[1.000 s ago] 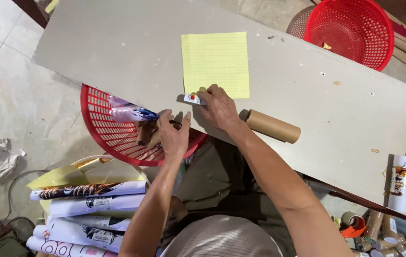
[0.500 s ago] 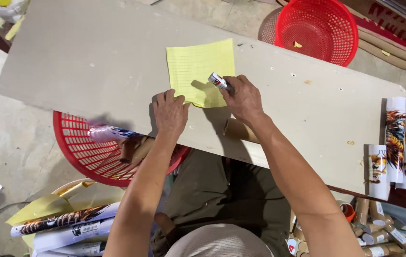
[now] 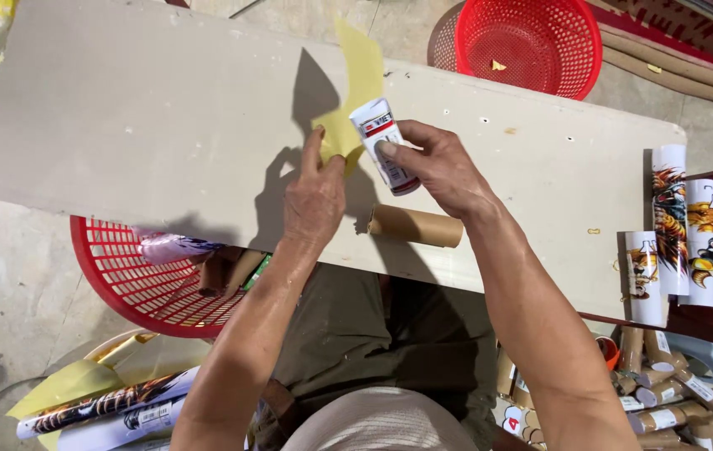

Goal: Assembling and labeling cardboard tubes for firework casings, including inserting paper and sealing ends.

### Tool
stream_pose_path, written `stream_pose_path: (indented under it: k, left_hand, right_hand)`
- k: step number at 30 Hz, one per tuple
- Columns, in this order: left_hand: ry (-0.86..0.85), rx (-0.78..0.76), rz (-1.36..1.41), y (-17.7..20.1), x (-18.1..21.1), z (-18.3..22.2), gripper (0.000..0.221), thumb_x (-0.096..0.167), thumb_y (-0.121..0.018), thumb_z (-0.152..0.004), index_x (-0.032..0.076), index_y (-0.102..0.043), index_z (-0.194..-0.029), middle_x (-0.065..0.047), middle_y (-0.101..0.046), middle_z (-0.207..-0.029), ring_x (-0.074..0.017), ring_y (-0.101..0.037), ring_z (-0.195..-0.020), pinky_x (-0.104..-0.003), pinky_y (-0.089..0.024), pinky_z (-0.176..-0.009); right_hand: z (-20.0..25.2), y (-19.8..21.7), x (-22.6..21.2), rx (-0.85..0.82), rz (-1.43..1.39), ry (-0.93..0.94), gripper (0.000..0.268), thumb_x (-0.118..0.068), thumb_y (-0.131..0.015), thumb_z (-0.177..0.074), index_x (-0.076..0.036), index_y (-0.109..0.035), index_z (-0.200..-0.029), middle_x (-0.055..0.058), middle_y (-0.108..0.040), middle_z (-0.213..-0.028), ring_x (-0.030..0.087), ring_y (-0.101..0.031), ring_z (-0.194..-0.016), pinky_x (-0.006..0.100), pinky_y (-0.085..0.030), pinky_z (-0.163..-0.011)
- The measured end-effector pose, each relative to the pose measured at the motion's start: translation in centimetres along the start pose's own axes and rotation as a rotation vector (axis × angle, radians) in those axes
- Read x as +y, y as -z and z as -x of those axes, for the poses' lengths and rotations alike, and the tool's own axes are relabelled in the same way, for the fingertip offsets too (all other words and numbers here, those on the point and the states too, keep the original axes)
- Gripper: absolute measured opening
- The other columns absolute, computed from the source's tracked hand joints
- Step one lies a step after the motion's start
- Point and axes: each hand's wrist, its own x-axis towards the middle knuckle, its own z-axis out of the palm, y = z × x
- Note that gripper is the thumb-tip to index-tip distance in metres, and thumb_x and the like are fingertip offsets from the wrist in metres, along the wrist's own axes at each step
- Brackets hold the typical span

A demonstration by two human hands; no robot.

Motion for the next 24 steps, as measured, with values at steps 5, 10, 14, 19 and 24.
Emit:
stream_pose_path:
  k: [5, 10, 14, 19, 24]
  left_hand:
    - [-0.018, -0.079, 0.048, 2.6, 4.4, -1.1, 0.005, 0.0, -0.065, -0.092, -0.003, -0.068, -0.091, -0.028, -0.042, -0.152, -0.0369, -0.076, -0.086, -0.036, -0.065, -0.066]
    - [-0.18, -0.006, 0.082, 1.8, 6.6, 0.0, 0.004, 0.0, -0.064, -0.093, -0.001, -0.066, -0.096, -0.027, -0.044, -0.151, -0.0349, -0.076, -0.098, -0.035, -0.066, -0.07]
    - [0.101, 0.117, 1.019, 3.4, 10.3, 1.4, 0.058, 0.017, -0.068, -0.101, -0.005, -0.035, -0.144, -0.028, -0.025, -0.158, -0.0366, -0.061, -0.128, -0.039, -0.065, -0.092]
    - [0.873, -0.161, 1.405, 2.4, 10.4, 4.3, 0.082, 0.049, -0.064, -0.091, 0.0, -0.032, -0.149, -0.029, -0.048, -0.146, -0.0349, -0.064, -0.122, -0.045, -0.061, -0.086]
    - [0.967, -0.173, 1.461, 2.6, 12.8, 5.4, 0.084, 0.05, -0.067, -0.091, -0.006, -0.034, -0.145, -0.027, -0.053, -0.135, -0.0342, -0.064, -0.126, -0.055, -0.058, -0.102]
  right_hand:
    - [2.5, 2.1, 2.0, 0.047, -0.144, 0.201, 0.043, -0.02, -0.073, -0.094, -0.01, -0.065, -0.135, 0.003, -0.075, -0.112, 0.01, -0.07, -0.099, 0.03, -0.061, -0.085]
    - [4.1, 2.9, 3.7, 0.191, -0.098, 0.181, 0.031, -0.018, -0.072, -0.097, -0.002, -0.073, -0.123, 0.004, -0.068, -0.117, 0.011, -0.07, -0.097, 0.03, -0.062, -0.079]
    - [7.0, 3.2, 4.8, 0.336, -0.324, 0.088, 0.032, -0.016, -0.07, -0.099, 0.006, -0.072, -0.123, 0.012, -0.076, -0.1, 0.013, -0.072, -0.084, 0.031, -0.06, -0.073]
    - [12.9, 3.2, 6.4, 0.396, -0.605, 0.144, 0.033, -0.011, -0.067, -0.098, 0.005, -0.065, -0.126, 0.012, -0.075, -0.102, 0.018, -0.075, -0.085, 0.035, -0.064, -0.076]
    - [17.1, 3.2, 9.4, 0.496, -0.679, 0.188, 0.028, -0.011, -0.065, -0.101, 0.005, -0.067, -0.125, 0.012, -0.075, -0.103, 0.019, -0.075, -0.086, 0.036, -0.063, -0.078]
